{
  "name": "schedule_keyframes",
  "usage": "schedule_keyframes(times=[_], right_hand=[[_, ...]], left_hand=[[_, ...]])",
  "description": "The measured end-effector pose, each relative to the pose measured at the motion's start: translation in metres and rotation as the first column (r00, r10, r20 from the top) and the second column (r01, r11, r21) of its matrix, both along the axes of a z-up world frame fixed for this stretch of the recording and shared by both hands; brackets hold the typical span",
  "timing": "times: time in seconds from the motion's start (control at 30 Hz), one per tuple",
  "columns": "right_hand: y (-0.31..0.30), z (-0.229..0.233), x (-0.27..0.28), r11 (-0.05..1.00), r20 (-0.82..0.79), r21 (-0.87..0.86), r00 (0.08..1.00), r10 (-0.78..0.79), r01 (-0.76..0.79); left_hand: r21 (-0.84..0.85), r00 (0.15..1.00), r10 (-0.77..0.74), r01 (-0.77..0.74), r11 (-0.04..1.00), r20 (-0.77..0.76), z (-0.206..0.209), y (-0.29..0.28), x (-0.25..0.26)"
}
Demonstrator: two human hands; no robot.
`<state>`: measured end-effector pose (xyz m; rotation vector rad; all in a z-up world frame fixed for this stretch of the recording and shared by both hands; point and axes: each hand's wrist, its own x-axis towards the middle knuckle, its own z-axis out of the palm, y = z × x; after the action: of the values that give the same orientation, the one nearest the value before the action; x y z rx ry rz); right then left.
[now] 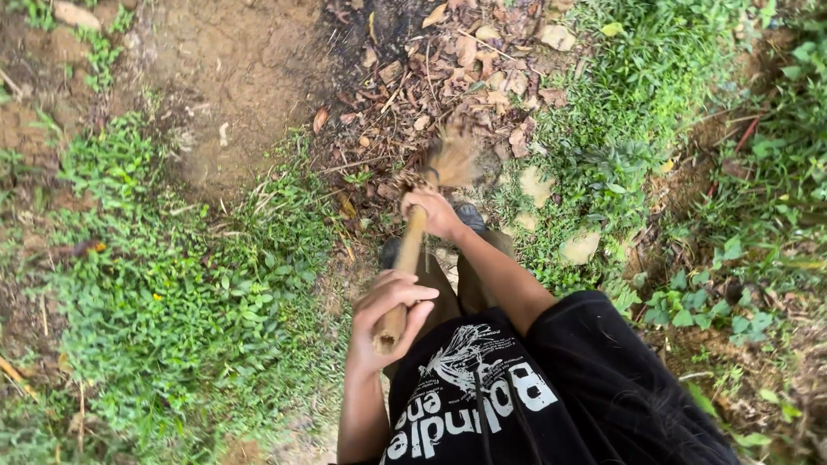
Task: Sweeping a garden path and picking up leaves and debris into a bucket.
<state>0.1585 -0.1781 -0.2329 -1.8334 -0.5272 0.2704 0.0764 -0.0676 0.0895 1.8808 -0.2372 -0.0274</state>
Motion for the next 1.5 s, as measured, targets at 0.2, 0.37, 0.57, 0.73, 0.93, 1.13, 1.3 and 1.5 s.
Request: schedule_keyframes(times=[0.2,0.37,0.57,0.73,0.93,1.13,1.3,1.5], right_hand=[[0.047,0.057,0.02,0.994,0.058,0.09,0.996,0.061,-0.066],[0.035,0.098,0.006,0.98,0.098,0.075,0.98,0.175,-0.183],[-0.03,0.094,-0.015,0.996,0.122,-0.013,0.989,0.089,-0.088],[-0.116,-0.01,-0.011,0.983,0.084,-0.173,0.995,-0.048,0.062],[-0.099,-0.05,0.014,0.988,0.069,-0.155,0.998,-0.016,0.027],[-0.016,0.02,0.021,0.994,0.129,-0.088,0.991,-0.046,0.058],[-0.005,0.118,-0.005,0.991,0.187,0.069,0.977,0.102,-0.117],[-0.027,0.063,-0.034,0.967,0.047,0.018,0.966,0.254,-0.255]], left_hand=[[-0.031,0.981,0.115,-0.112,0.993,0.154,0.044,0.019,-0.009],[-0.241,0.896,0.205,-0.115,0.964,0.395,0.069,0.054,-0.029],[-0.392,0.967,0.104,-0.005,0.92,0.233,0.046,0.057,-0.024],[-0.479,0.991,-0.101,0.048,0.877,-0.085,-0.071,0.004,-0.006],[-0.105,0.995,-0.057,0.048,0.993,-0.083,-0.046,-0.034,0.022],[-0.074,0.998,0.009,-0.004,0.997,0.069,0.023,-0.004,0.007],[-0.15,0.906,0.045,0.021,0.988,0.421,0.07,0.031,-0.022],[-0.59,0.973,0.075,-0.194,0.784,-0.22,-0.041,0.05,-0.076]])
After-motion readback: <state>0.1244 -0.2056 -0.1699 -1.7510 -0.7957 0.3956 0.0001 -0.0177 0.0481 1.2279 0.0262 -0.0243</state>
